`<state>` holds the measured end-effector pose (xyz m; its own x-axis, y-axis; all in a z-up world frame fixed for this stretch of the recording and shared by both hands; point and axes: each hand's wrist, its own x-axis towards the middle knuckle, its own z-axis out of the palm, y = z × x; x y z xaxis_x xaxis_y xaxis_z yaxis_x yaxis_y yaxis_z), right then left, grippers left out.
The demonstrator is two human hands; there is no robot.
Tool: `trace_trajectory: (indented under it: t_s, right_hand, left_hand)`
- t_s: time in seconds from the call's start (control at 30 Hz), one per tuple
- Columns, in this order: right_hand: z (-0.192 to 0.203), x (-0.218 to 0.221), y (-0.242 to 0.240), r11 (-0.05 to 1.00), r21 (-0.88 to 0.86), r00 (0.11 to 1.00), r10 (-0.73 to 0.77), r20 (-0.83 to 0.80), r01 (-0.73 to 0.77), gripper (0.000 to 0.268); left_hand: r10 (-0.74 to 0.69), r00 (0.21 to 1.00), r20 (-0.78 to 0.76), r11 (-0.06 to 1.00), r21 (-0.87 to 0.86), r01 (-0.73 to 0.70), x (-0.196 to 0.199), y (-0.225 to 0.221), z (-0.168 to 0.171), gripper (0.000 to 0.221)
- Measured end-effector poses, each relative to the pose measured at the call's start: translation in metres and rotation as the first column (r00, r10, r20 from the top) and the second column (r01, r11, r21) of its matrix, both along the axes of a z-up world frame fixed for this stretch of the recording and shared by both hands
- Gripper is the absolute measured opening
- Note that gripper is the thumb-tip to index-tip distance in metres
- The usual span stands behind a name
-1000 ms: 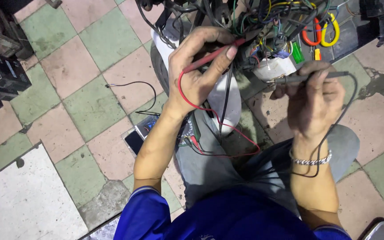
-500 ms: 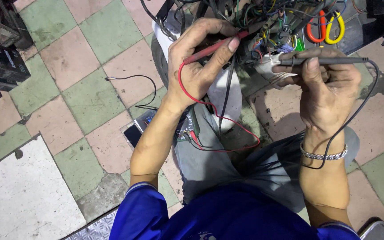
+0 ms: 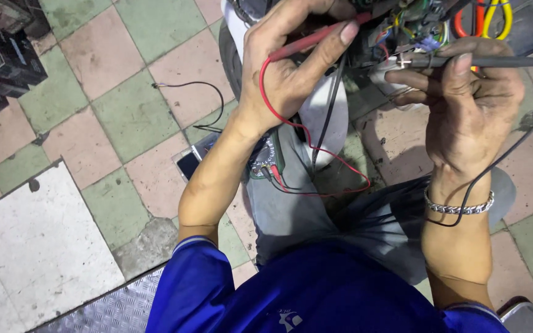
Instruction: Diagnosing and repairing motorcycle electrical wiring using a multimeter
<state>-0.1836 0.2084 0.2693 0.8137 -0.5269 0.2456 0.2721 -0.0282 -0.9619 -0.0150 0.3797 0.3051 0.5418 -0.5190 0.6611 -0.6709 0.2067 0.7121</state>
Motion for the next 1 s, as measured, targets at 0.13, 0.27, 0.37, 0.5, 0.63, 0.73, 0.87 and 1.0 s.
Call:
trace_trajectory:
  t_s: [0.13, 0.27, 0.37, 0.5, 0.63, 0.73, 0.87, 1.0]
  right_hand:
    - [-0.008, 0.000, -0.005, 1.000, 0.008, 1.000, 0.010, 0.028, -0.010, 0.033]
    - [-0.008, 0.001, -0.002, 0.998, -0.058, 1.000, 0.011, 0.008, -0.010, 0.032]
    - [-0.010, 0.001, -0.002, 0.998, -0.063, 0.999, -0.017, 0.031, 0.019, 0.028]
    - [-0.005, 0.000, 0.001, 0.998, -0.049, 1.000, -0.030, 0.005, 0.030, 0.028]
    - [-0.007, -0.001, 0.002, 0.998, -0.040, 0.999, -0.042, 0.021, 0.042, 0.025]
    - [-0.005, -0.001, 0.004, 0.997, -0.036, 0.998, -0.066, 0.015, 0.067, 0.025]
    - [-0.007, -0.001, 0.002, 0.993, -0.115, 0.997, -0.027, 0.074, 0.035, 0.022]
    - [-0.009, -0.001, 0.000, 0.980, -0.193, 0.995, -0.036, 0.090, 0.053, 0.017]
  left_hand:
    - [-0.008, 1.000, 0.006, 1.000, -0.013, 0.008, 0.001, 0.000, -0.001, 0.016]
    - [-0.012, 1.000, 0.005, 1.000, -0.004, 0.012, 0.001, 0.000, -0.002, 0.017]
    - [0.003, 1.000, 0.018, 1.000, 0.006, -0.003, 0.001, -0.001, -0.003, 0.017]
    - [0.005, 1.000, 0.010, 1.000, 0.009, -0.005, 0.000, 0.000, -0.001, 0.016]
    - [0.005, 1.000, 0.006, 1.000, 0.020, -0.005, 0.000, -0.001, 0.000, 0.015]
    - [0.005, 1.000, 0.014, 1.000, 0.007, -0.005, 0.001, -0.002, -0.003, 0.017]
    - [-0.016, 1.000, 0.011, 1.000, -0.002, 0.016, 0.002, -0.001, -0.006, 0.018]
    - [-0.024, 1.000, 0.011, 1.000, -0.004, 0.024, 0.004, -0.003, -0.010, 0.020]
